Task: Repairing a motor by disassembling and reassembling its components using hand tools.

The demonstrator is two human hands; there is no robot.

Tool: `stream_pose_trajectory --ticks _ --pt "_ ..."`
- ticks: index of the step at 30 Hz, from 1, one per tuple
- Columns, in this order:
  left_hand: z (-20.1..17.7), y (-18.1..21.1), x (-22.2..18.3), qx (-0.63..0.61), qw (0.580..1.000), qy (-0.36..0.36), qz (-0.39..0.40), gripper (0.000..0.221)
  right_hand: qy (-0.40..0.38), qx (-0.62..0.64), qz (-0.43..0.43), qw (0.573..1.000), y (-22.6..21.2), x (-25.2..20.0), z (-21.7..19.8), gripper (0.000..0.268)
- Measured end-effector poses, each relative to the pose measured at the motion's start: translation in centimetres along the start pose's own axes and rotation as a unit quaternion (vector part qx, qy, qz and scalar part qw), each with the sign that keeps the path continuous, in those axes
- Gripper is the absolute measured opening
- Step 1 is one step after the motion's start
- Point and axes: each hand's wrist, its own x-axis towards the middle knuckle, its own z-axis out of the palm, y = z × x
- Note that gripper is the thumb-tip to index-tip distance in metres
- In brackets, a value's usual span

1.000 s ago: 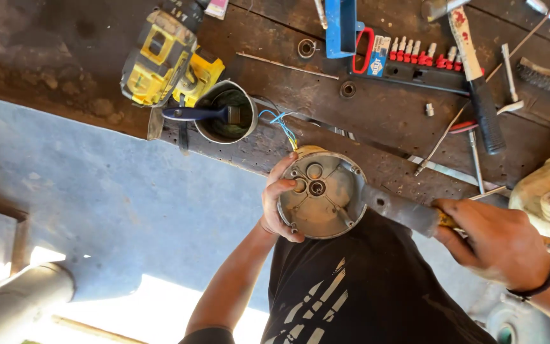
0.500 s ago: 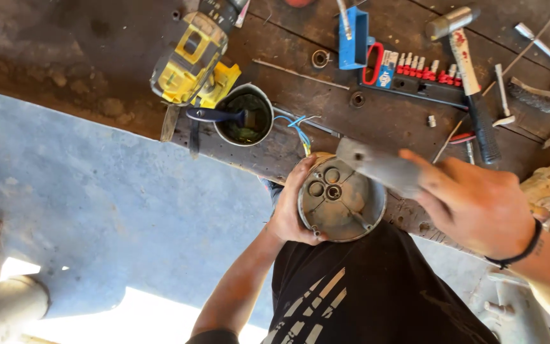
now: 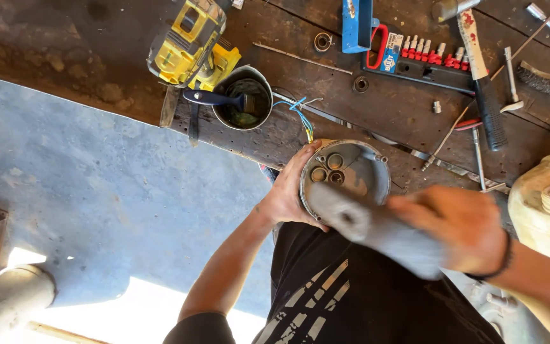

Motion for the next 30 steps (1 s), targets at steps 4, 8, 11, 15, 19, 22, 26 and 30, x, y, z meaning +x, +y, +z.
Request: stream_pose_trajectory --ticks 4,8,11,15,19,22,26,30 --pt "0.0 -0.6 -0.4 -0.02 1.0 -0.008 0.006 0.143 -0.111 -0.098 -0.002 0.989 -3.1 7.3 -0.8 0.048" --pt "0.1 0.0 -0.3 -0.027 1.0 0.002 0.008 0.131 -0.037 -0.037 -0.061 0.997 -2.6 6.8 -1.6 0.04" --pt "0.2 -0.1 -0.6 -0.002 1.0 -0.007 0.006 0.129 -0.041 -0.04 -0.054 0.997 -2.2 6.0 -0.4 0.038" --pt "0.2 -0.9 -0.8 0.026 1.0 -0.01 -0.004 0.133 -0.025 -0.038 -0.019 0.999 -2.2 5.0 -1.6 0.039" --pt "0.2 0.3 0.7 -0.051 0.999 -0.006 0.019 0.136 0.046 0.16 0.144 0.975 0.7 -5.6 2.9 0.049" --pt "0.4 1.7 2.4 -0.11 0.994 0.005 -0.007 0.143 0.134 0.203 0.367 0.898 1.5 -10.6 6.6 0.036" --pt "1.2 2.3 4.3 -0.101 0.995 0.002 0.025 0.136 0.199 0.446 0.559 0.67 3.0 -15.1 13.1 0.049" --pt "2.4 3.6 6.7 0.019 0.998 -0.028 0.054 0.141 0.189 0.5 0.649 0.541 4.2 -19.7 19.4 0.065"
